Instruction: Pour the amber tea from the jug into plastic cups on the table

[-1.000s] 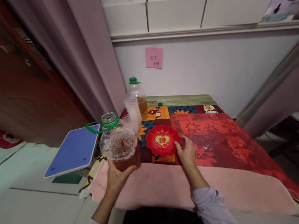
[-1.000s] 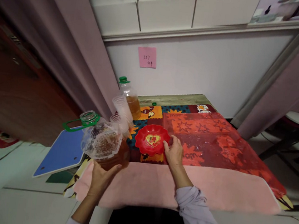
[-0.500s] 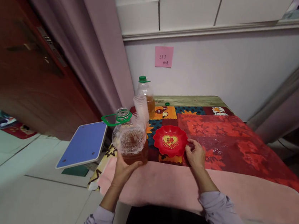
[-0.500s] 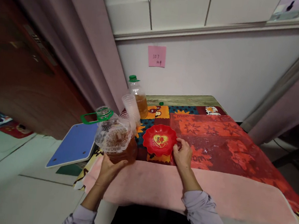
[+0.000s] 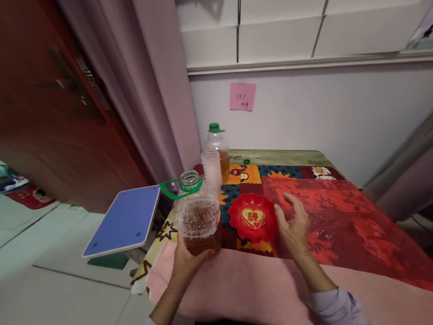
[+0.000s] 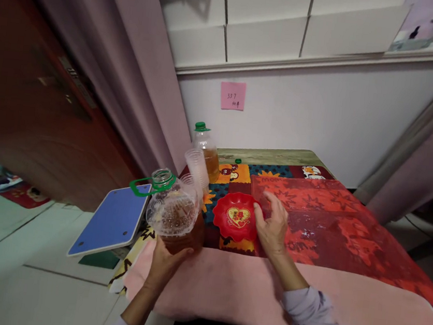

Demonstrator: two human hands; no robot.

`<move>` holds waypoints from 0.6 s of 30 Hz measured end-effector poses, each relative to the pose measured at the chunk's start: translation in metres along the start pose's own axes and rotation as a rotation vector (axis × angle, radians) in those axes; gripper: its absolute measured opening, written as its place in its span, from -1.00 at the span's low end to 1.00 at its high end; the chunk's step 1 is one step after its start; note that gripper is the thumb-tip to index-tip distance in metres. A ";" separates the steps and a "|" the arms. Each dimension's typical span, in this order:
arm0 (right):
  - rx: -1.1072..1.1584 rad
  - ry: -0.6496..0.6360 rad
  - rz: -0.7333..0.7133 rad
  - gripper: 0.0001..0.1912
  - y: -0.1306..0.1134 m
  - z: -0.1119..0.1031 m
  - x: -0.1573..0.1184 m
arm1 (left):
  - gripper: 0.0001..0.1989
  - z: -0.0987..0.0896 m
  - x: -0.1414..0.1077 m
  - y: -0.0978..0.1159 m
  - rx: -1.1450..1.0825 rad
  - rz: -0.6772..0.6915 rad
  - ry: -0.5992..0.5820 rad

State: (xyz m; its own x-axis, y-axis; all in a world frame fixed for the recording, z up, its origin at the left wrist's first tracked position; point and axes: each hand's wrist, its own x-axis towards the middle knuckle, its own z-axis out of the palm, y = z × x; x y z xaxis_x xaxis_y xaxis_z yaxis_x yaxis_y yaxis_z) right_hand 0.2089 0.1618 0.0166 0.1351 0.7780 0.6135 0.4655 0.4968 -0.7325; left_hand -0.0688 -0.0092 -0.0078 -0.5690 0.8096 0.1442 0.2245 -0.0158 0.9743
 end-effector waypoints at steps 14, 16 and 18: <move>-0.233 -0.745 -0.610 -0.73 -0.124 0.129 0.166 | 0.03 -0.002 0.003 -0.003 -0.009 0.008 0.053; -0.296 -0.833 -0.644 -0.69 -0.134 0.143 0.168 | 0.03 -0.002 0.003 -0.001 -0.016 0.003 0.037; -0.356 -0.900 -0.667 -0.72 -0.140 0.154 0.170 | 0.02 -0.002 0.004 0.003 0.010 -0.003 0.045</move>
State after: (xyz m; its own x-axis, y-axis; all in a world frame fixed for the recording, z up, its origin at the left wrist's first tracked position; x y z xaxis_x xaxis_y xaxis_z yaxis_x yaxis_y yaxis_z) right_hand 0.0316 0.2837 0.1780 -0.8283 0.4666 0.3101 0.4478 0.8840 -0.1342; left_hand -0.0722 -0.0073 -0.0044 -0.6047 0.7823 0.1493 0.2304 -0.0077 0.9731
